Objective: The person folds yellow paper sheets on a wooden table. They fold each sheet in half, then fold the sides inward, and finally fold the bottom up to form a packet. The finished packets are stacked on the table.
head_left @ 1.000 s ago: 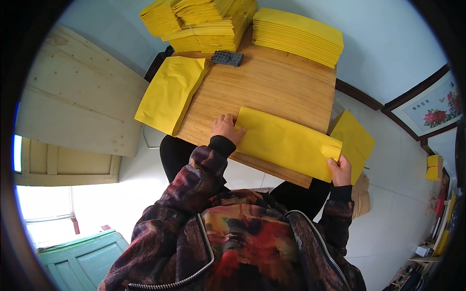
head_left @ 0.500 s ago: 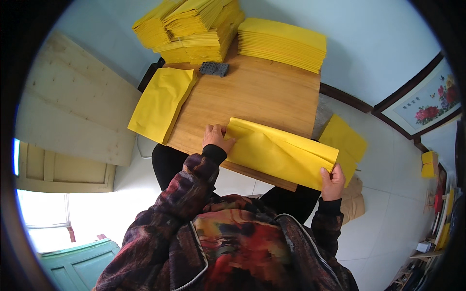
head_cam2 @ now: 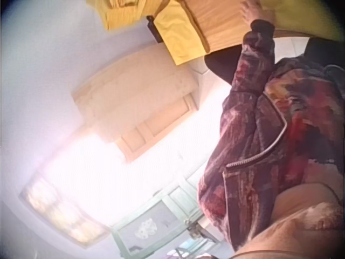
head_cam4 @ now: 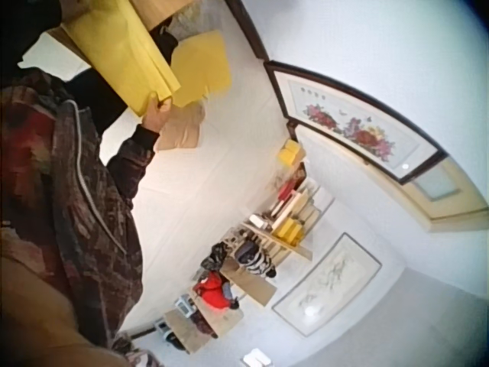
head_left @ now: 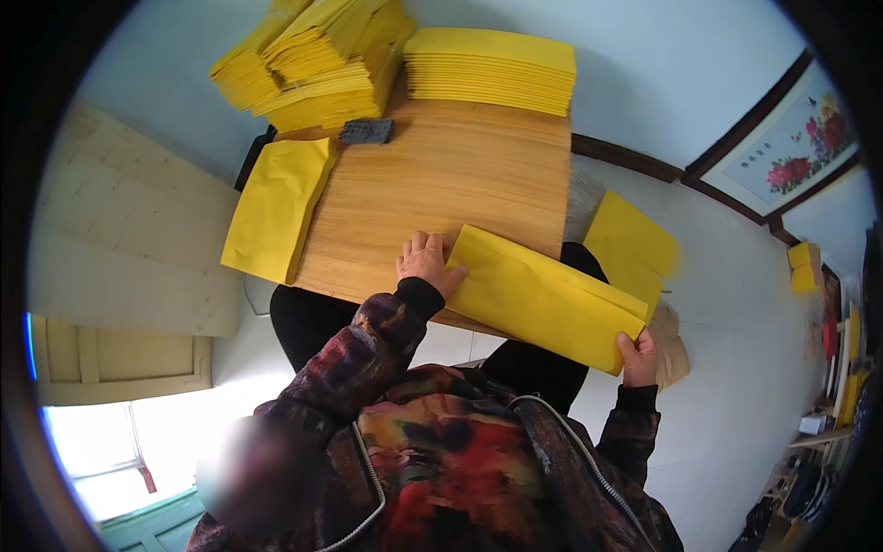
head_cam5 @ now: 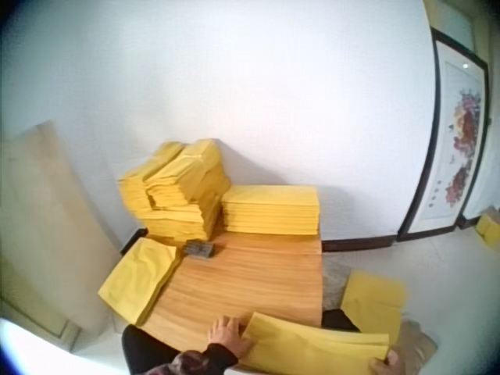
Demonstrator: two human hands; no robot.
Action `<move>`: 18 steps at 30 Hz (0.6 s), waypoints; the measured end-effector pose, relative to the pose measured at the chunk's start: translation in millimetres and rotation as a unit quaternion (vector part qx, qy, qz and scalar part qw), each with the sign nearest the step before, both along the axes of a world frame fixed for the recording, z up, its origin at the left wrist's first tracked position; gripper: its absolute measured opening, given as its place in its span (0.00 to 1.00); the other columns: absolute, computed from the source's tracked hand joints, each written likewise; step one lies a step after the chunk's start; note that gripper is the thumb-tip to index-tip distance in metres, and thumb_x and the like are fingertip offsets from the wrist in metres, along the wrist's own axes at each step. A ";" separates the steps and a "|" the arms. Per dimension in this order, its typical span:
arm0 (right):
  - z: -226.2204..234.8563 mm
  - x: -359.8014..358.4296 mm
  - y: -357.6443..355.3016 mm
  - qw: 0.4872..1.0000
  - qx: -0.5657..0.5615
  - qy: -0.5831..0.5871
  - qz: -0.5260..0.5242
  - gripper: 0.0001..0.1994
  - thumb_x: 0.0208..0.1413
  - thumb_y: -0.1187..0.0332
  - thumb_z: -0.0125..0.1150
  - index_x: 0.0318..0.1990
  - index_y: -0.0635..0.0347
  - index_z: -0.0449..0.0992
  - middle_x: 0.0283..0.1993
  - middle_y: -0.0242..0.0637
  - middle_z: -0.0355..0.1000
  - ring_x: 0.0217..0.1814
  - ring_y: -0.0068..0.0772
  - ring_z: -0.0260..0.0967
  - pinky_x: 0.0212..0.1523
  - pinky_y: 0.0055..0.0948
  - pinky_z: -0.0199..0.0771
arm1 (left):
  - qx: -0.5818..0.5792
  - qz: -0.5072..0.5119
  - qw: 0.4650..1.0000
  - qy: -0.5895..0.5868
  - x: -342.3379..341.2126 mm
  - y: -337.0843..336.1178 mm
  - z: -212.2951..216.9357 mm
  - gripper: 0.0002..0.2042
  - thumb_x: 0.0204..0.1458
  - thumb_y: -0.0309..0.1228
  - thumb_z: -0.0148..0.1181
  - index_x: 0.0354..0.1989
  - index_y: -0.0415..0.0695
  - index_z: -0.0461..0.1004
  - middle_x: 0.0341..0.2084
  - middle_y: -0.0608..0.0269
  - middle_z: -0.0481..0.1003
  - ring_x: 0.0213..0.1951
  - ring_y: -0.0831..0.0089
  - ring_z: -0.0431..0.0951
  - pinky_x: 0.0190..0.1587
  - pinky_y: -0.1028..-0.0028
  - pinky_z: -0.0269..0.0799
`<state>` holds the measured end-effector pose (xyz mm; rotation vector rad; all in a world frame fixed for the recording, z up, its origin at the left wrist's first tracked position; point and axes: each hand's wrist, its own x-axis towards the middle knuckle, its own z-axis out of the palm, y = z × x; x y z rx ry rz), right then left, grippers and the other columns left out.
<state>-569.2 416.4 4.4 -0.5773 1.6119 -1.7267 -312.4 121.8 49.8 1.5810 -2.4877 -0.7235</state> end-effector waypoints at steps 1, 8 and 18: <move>-0.8 -2.9 8.8 1.000 0.019 0.001 -0.012 0.16 0.56 0.75 0.55 0.52 0.65 0.71 0.50 0.33 0.73 0.50 0.24 0.70 0.54 0.27 0.67 | -0.003 -0.015 1.000 0.001 -7.7 3.3 0.4 0.23 0.39 0.42 0.68 0.43 0.48 0.71 0.46 0.58 0.67 0.52 0.57 0.65 0.52 0.56 0.62; 15.2 -1.7 46.6 0.996 0.034 0.015 -0.079 0.16 0.57 0.74 0.56 0.53 0.65 0.71 0.50 0.34 0.73 0.50 0.24 0.69 0.56 0.28 0.66 | -0.009 -0.093 0.995 0.032 -39.9 25.0 -1.2 0.26 0.39 0.42 0.68 0.49 0.51 0.70 0.48 0.59 0.66 0.54 0.56 0.64 0.54 0.55 0.61; 88.7 -7.5 31.8 0.987 0.010 0.153 -0.053 0.15 0.58 0.74 0.55 0.53 0.66 0.69 0.48 0.33 0.73 0.50 0.23 0.68 0.55 0.27 0.64 | -0.044 -0.163 0.980 0.109 -33.2 2.8 -7.2 0.45 0.38 0.41 0.70 0.66 0.47 0.53 0.58 0.52 0.63 0.60 0.52 0.60 0.59 0.55 0.58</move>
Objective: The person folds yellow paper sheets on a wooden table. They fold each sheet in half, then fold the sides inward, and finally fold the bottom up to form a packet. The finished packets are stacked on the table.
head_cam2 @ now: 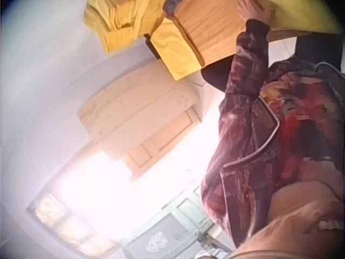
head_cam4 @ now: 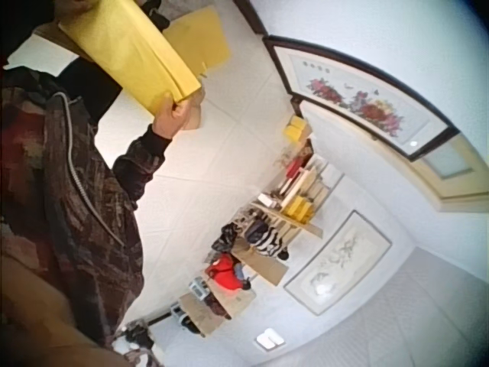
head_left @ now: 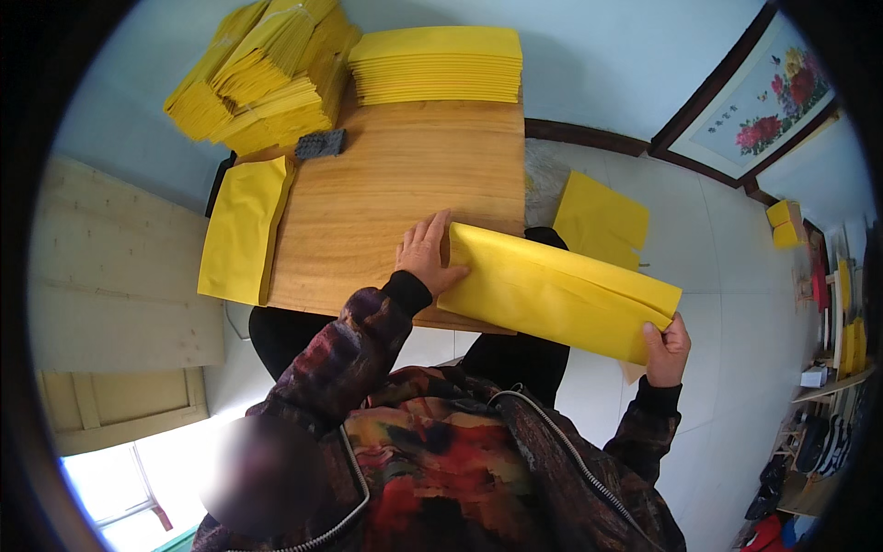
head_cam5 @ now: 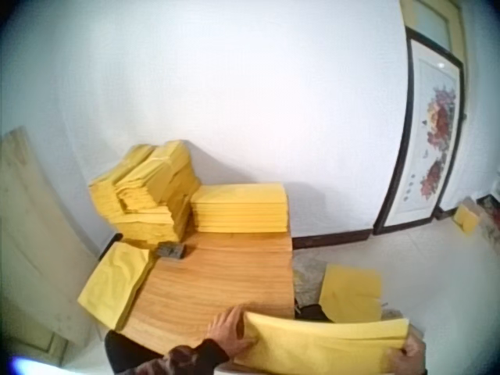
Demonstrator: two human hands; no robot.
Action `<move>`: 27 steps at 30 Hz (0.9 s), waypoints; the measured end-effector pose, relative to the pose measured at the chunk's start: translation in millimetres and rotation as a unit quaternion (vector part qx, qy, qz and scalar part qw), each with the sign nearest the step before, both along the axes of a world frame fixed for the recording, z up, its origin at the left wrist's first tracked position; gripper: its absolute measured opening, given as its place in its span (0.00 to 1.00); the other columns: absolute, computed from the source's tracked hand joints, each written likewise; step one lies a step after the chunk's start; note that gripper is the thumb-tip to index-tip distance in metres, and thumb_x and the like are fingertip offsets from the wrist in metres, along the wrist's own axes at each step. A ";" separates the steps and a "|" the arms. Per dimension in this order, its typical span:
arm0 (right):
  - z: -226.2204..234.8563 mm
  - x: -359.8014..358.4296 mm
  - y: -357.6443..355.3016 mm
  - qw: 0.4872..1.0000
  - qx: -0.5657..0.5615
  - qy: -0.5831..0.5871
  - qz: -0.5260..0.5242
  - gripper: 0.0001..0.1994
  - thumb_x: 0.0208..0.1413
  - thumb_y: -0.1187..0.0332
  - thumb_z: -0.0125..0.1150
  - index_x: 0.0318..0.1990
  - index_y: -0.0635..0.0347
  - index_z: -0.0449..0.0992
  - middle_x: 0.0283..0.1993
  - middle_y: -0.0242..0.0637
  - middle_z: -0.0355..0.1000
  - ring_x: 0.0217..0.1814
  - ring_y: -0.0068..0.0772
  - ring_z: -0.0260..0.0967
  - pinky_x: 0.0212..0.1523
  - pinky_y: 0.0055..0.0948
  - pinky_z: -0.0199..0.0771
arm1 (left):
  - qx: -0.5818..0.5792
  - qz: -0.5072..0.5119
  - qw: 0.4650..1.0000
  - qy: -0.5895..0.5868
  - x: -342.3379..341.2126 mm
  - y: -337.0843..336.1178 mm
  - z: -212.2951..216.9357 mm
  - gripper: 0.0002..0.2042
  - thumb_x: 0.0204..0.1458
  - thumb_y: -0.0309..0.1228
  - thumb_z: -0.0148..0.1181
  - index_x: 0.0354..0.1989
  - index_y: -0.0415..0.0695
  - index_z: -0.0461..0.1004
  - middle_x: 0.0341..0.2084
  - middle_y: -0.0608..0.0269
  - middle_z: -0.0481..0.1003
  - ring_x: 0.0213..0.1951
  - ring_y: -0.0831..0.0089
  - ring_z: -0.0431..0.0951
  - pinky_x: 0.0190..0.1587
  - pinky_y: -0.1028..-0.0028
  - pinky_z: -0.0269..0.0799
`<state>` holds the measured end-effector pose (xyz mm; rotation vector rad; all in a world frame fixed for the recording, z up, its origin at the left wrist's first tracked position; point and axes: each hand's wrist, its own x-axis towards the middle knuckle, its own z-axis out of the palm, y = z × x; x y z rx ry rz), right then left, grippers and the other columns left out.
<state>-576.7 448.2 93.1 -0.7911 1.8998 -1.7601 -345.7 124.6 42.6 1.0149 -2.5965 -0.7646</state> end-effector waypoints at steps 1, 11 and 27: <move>2.7 0.4 -2.3 1.000 0.000 0.008 -0.007 0.16 0.58 0.74 0.55 0.53 0.66 0.69 0.48 0.34 0.73 0.50 0.24 0.68 0.56 0.27 0.64 | -0.012 -0.015 1.000 0.008 -0.6 -3.4 -2.1 0.46 0.38 0.40 0.71 0.67 0.46 0.52 0.57 0.51 0.64 0.59 0.53 0.62 0.58 0.58 0.60; 1.5 -4.7 -1.5 1.000 -0.013 -0.024 -0.002 0.16 0.55 0.77 0.54 0.52 0.67 0.70 0.49 0.35 0.73 0.50 0.25 0.69 0.56 0.29 0.66 | 0.541 -0.139 0.764 0.325 28.3 -7.3 -9.4 0.41 0.46 0.33 0.71 0.66 0.43 0.52 0.55 0.60 0.69 0.59 0.67 0.66 0.61 0.65 0.61; 17.1 -67.4 -202.0 0.990 0.007 -0.030 0.141 0.13 0.58 0.72 0.54 0.49 0.67 0.72 0.44 0.30 0.72 0.44 0.20 0.68 0.47 0.24 0.69 | 0.421 -0.008 0.824 0.378 21.6 -156.2 47.4 0.23 0.47 0.18 0.62 0.54 0.39 0.66 0.47 0.62 0.73 0.49 0.72 0.73 0.53 0.70 0.70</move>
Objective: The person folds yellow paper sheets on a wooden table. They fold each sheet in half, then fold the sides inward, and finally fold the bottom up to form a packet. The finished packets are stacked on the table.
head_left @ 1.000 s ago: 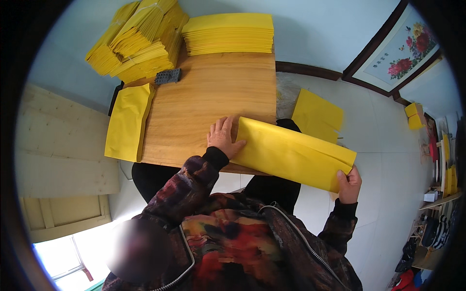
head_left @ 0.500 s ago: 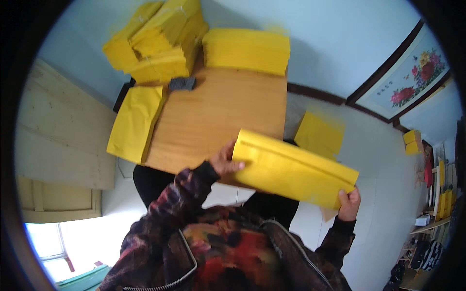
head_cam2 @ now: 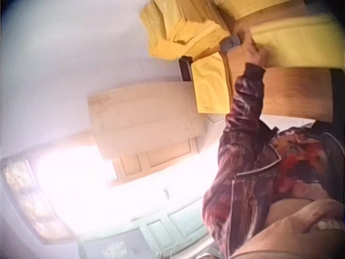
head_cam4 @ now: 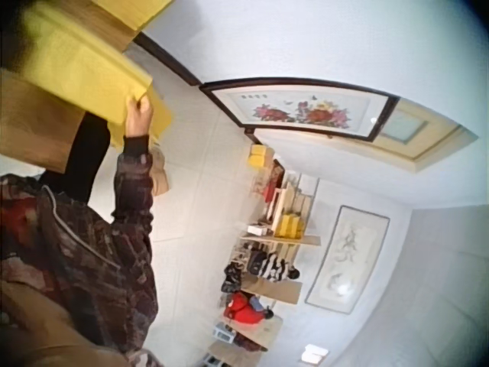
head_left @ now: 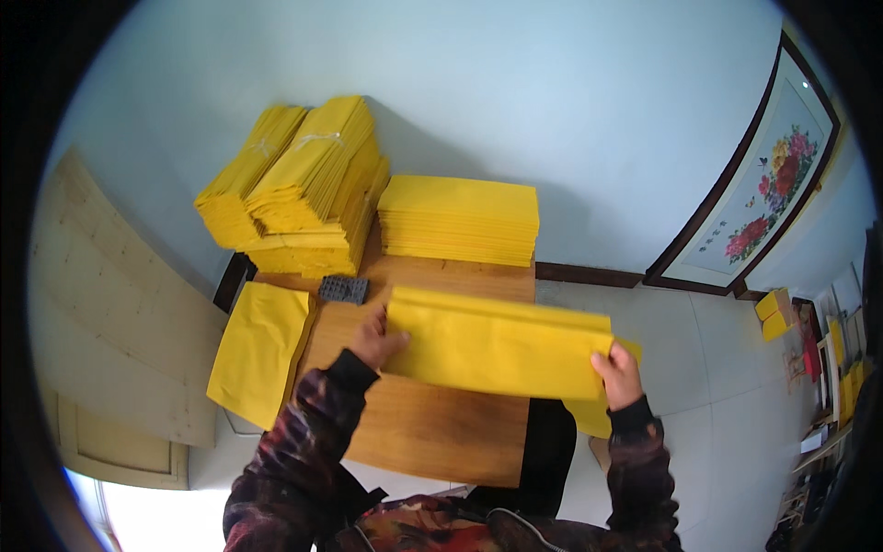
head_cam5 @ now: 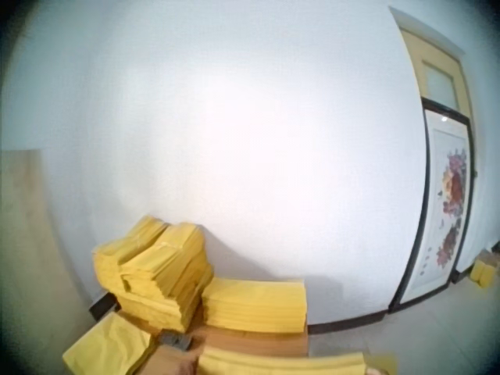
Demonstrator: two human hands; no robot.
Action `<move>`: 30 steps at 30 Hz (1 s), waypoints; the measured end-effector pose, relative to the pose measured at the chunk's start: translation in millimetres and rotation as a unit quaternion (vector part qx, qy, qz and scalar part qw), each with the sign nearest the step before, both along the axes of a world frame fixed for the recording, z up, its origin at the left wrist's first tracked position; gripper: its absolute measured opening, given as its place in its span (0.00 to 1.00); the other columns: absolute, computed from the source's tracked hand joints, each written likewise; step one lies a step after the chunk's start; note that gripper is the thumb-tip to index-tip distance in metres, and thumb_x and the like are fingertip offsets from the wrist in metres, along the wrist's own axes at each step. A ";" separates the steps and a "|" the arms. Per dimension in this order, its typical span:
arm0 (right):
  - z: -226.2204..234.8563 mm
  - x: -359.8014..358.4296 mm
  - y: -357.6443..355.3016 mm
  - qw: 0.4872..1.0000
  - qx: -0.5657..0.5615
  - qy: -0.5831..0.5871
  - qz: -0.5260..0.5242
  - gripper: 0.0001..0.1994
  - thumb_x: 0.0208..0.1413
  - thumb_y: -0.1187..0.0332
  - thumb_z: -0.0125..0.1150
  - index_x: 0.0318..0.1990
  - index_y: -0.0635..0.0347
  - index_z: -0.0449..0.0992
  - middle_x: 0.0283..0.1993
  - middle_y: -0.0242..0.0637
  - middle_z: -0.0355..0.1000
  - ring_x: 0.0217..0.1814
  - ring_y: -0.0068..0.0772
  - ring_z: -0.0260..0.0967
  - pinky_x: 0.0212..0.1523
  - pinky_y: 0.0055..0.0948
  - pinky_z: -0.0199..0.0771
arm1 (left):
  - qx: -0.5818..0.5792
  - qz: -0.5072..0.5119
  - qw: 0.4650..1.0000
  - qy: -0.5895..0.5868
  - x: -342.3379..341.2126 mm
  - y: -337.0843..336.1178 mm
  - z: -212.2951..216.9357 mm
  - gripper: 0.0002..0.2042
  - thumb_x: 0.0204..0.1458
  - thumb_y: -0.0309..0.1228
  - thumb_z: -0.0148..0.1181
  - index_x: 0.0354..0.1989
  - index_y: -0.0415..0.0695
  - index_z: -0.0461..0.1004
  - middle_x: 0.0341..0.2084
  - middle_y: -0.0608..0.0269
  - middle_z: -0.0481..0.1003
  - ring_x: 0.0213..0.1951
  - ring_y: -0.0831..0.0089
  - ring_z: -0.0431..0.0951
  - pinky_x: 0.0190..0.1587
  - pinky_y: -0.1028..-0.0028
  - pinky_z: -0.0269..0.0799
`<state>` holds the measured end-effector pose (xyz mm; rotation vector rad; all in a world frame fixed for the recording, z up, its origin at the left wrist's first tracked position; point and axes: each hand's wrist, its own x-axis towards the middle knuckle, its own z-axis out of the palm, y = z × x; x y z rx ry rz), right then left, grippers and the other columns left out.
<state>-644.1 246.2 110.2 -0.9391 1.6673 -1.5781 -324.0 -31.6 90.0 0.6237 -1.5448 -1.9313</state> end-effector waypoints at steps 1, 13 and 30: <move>1.8 -13.0 -27.1 1.000 -0.015 -0.023 0.006 0.12 0.59 0.71 0.55 0.49 0.67 0.72 0.43 0.29 0.72 0.44 0.19 0.68 0.46 0.24 0.69 | -0.049 0.018 0.998 -0.027 -9.0 -27.3 11.5 0.23 0.47 0.18 0.61 0.53 0.38 0.66 0.46 0.62 0.74 0.48 0.72 0.74 0.52 0.71 0.70; 37.2 -134.9 -302.0 0.997 0.056 0.033 -0.035 0.12 0.56 0.64 0.61 0.38 0.66 0.75 0.30 0.31 0.71 0.26 0.20 0.65 0.25 0.23 0.64 | -0.074 0.125 0.977 -0.153 -132.0 -250.9 89.1 0.13 0.53 0.21 0.53 0.47 0.35 0.68 0.40 0.58 0.74 0.40 0.68 0.76 0.45 0.69 0.73; 26.1 -136.1 -324.3 0.985 0.123 0.121 -0.024 0.14 0.54 0.64 0.63 0.31 0.70 0.76 0.26 0.37 0.72 0.22 0.25 0.65 0.21 0.27 0.63 | -0.068 0.146 0.968 -0.194 -131.8 -281.9 38.1 0.11 0.51 0.23 0.55 0.44 0.36 0.71 0.37 0.59 0.76 0.35 0.71 0.76 0.42 0.73 0.72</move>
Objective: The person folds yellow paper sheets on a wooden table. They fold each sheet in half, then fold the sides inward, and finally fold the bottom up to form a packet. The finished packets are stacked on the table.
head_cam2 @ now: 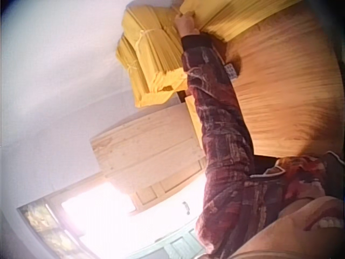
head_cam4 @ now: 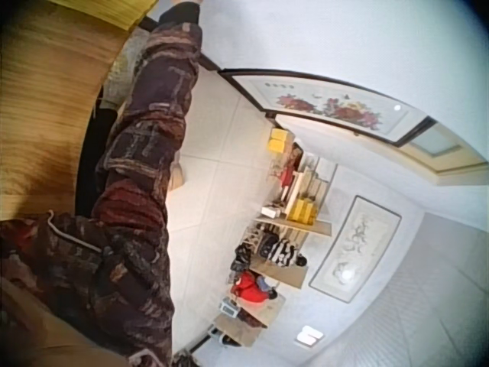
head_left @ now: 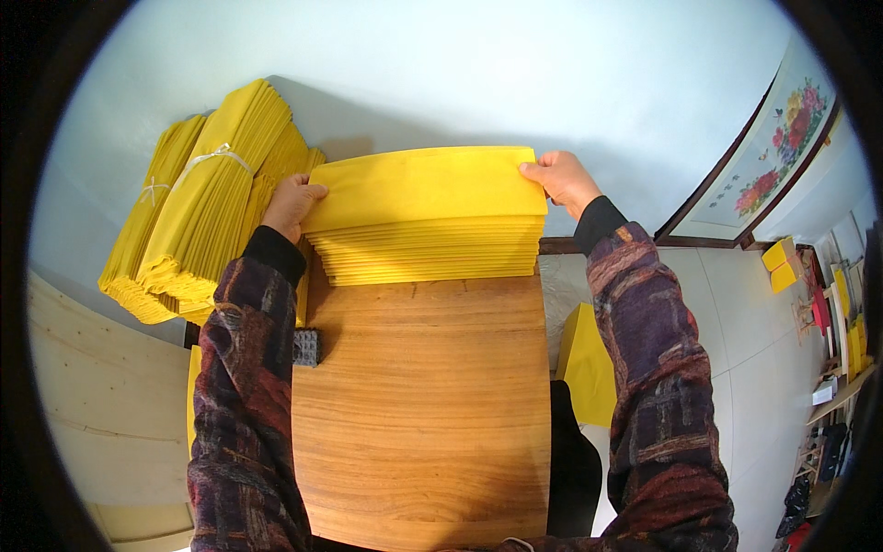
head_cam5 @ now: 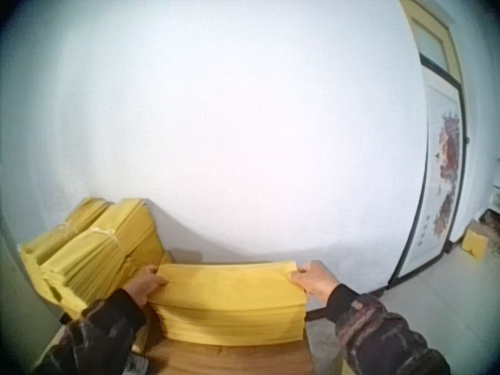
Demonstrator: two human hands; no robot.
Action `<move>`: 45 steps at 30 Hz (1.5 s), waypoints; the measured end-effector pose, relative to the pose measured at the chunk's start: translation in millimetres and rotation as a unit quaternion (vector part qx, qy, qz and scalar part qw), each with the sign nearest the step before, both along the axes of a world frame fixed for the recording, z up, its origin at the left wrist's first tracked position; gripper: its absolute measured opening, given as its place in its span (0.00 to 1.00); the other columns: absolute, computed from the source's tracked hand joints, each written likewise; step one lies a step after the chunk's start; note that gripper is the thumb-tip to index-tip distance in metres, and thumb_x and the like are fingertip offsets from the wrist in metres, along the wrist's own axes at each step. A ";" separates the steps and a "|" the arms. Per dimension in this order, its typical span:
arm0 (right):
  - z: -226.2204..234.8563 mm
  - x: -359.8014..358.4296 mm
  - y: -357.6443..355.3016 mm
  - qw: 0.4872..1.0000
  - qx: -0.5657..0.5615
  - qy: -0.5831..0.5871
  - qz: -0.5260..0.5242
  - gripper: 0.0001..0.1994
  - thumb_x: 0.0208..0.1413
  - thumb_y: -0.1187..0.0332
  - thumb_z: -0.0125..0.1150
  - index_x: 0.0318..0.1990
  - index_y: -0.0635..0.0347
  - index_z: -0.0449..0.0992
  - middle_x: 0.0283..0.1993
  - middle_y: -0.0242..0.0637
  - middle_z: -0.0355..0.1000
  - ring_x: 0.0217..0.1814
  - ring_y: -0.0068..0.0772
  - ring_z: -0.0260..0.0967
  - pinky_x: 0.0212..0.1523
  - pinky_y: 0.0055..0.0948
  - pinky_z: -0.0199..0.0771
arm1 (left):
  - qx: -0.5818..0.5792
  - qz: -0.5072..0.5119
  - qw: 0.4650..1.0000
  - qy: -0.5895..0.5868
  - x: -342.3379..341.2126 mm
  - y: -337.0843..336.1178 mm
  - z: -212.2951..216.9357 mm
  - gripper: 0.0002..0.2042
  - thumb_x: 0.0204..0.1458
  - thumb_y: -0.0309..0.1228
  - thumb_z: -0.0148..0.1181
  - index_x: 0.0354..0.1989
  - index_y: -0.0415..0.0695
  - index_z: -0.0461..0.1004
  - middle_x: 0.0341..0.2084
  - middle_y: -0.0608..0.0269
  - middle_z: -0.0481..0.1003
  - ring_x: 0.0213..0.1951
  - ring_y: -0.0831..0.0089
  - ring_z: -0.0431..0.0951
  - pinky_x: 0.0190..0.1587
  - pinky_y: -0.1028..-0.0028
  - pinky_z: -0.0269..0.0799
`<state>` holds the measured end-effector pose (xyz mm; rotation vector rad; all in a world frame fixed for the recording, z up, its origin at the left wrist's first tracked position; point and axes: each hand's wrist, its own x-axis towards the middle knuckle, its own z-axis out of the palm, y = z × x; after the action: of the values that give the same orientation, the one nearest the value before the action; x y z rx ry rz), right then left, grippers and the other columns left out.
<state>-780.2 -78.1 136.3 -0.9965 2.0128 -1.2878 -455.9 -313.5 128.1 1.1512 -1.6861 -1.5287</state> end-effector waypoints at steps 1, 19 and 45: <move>0.0 1.3 0.6 1.000 0.002 0.002 0.000 0.14 0.54 0.64 0.63 0.31 0.71 0.76 0.26 0.38 0.72 0.23 0.26 0.66 0.22 0.28 0.65 | -0.012 -0.001 1.000 -0.005 -0.2 0.5 -1.3 0.11 0.51 0.23 0.55 0.44 0.36 0.72 0.38 0.59 0.76 0.35 0.71 0.76 0.42 0.73 0.72; 2.4 10.7 3.1 0.999 0.024 0.035 -0.005 0.15 0.53 0.65 0.63 0.30 0.74 0.75 0.26 0.43 0.74 0.25 0.31 0.71 0.25 0.31 0.71 | -0.009 -0.008 1.000 0.013 2.8 -0.7 -11.6 0.16 0.51 0.25 0.56 0.49 0.33 0.70 0.39 0.58 0.75 0.38 0.70 0.76 0.44 0.74 0.71; -15.1 -2.3 -1.1 0.999 0.017 0.046 -0.021 0.17 0.52 0.61 0.64 0.31 0.72 0.76 0.25 0.38 0.72 0.22 0.27 0.66 0.23 0.29 0.64 | -0.030 0.046 0.998 0.030 -7.5 9.1 -9.0 0.20 0.52 0.23 0.58 0.54 0.34 0.66 0.43 0.56 0.74 0.43 0.70 0.75 0.47 0.74 0.71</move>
<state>-782.5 -79.2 121.2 -1.0193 2.1279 -1.2464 -463.4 -304.4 119.1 1.1244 -1.6074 -1.4326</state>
